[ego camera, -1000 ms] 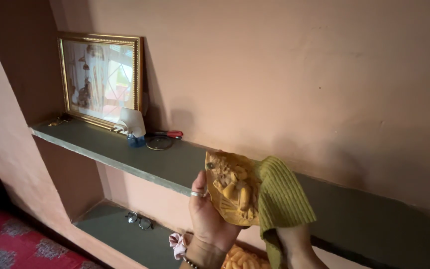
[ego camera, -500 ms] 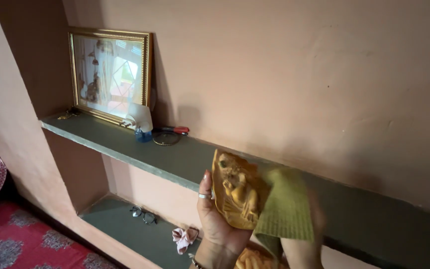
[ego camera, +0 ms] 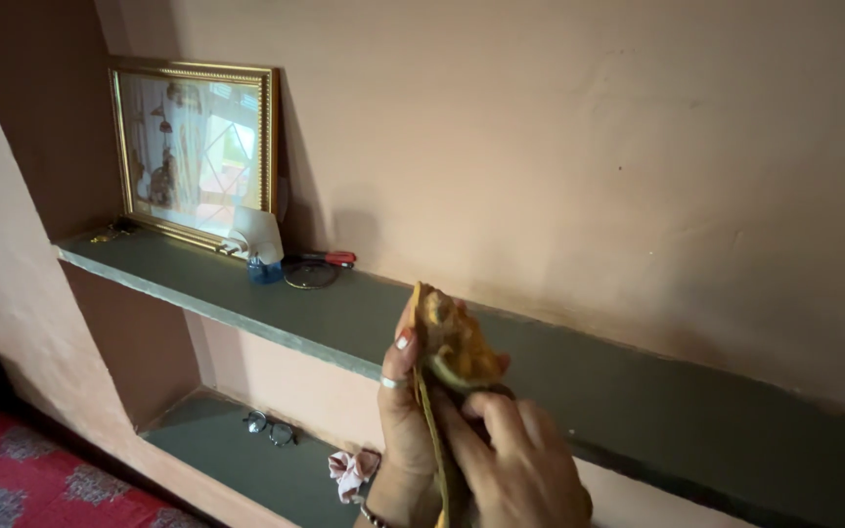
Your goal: The person wipes a wall-mounted shelf with a green cloth, moves a framed picture and other small items aside, cleans the shelf surface, wipes a small figurine, and returns the items to the shelf.
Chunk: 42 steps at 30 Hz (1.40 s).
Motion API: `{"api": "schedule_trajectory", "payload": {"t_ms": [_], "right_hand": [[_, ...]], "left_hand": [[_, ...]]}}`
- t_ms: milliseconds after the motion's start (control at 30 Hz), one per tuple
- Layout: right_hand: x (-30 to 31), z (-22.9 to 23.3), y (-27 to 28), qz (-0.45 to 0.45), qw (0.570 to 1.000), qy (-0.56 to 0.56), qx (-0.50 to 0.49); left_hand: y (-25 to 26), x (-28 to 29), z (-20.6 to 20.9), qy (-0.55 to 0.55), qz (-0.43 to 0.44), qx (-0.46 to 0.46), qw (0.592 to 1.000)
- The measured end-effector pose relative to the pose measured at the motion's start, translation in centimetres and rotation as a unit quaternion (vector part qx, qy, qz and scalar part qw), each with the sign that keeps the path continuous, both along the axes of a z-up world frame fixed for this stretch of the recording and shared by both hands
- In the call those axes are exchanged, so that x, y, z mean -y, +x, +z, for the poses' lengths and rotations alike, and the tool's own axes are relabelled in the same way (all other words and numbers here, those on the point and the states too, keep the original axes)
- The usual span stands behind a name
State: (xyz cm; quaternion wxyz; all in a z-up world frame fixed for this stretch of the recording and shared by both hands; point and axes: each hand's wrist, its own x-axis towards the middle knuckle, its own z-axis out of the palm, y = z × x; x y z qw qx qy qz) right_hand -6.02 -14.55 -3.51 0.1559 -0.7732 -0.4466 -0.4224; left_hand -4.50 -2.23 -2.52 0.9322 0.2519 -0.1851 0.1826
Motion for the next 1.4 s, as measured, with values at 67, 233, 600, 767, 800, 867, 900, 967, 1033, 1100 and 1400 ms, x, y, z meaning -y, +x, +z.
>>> {"api": "schedule_trajectory", "payload": {"t_ms": [67,233,600,767,800,867,900,967,1033,1100,1400], "right_hand": [[-0.2,-0.1,-0.4,-0.011,0.998,-0.006,-0.054],[-0.8,-0.4,0.3,0.052,0.993,0.056,-0.090],[0.3,-3.3,0.0,0.001,0.999,0.033,0.035],[-0.2,-1.7,-1.2,-0.013,0.996,0.086,0.035],[-0.4,-1.3,-1.5,-0.025,0.995,0.093,0.028],[-0.9,-1.1,-1.7,-0.036,0.991,0.122,-0.029],[-1.3,-0.9,-1.7,-0.046,0.984,0.152,-0.083],[-1.4,-1.4,-0.7,0.002,0.977,0.192,-0.098],[-1.4,-1.4,-0.2,0.049,0.966,0.230,-0.111],[-1.3,-0.9,0.1,0.067,0.969,0.208,-0.110],[-2.0,-0.8,1.7,0.125,0.957,0.214,-0.149]], "left_hand": [[-0.3,0.1,0.0,0.006,0.018,0.003,1.000],[-1.6,0.6,1.3,0.068,0.109,-0.018,0.992],[-0.9,-0.8,1.1,0.002,0.058,0.087,0.995],[-1.2,0.0,2.5,-0.009,0.017,0.070,0.997],[-0.9,0.0,2.4,-0.007,0.018,0.084,0.996],[-0.5,0.2,2.4,-0.008,0.023,0.079,0.997],[-0.2,0.3,2.5,-0.007,0.029,0.076,0.997],[0.5,-0.2,2.2,-0.005,0.022,0.064,0.998],[0.5,-0.3,2.3,-0.003,0.015,0.053,0.998],[-0.1,-0.4,2.8,0.017,0.063,0.020,0.998],[2.2,-1.9,1.1,0.063,0.109,0.071,0.989]]}}
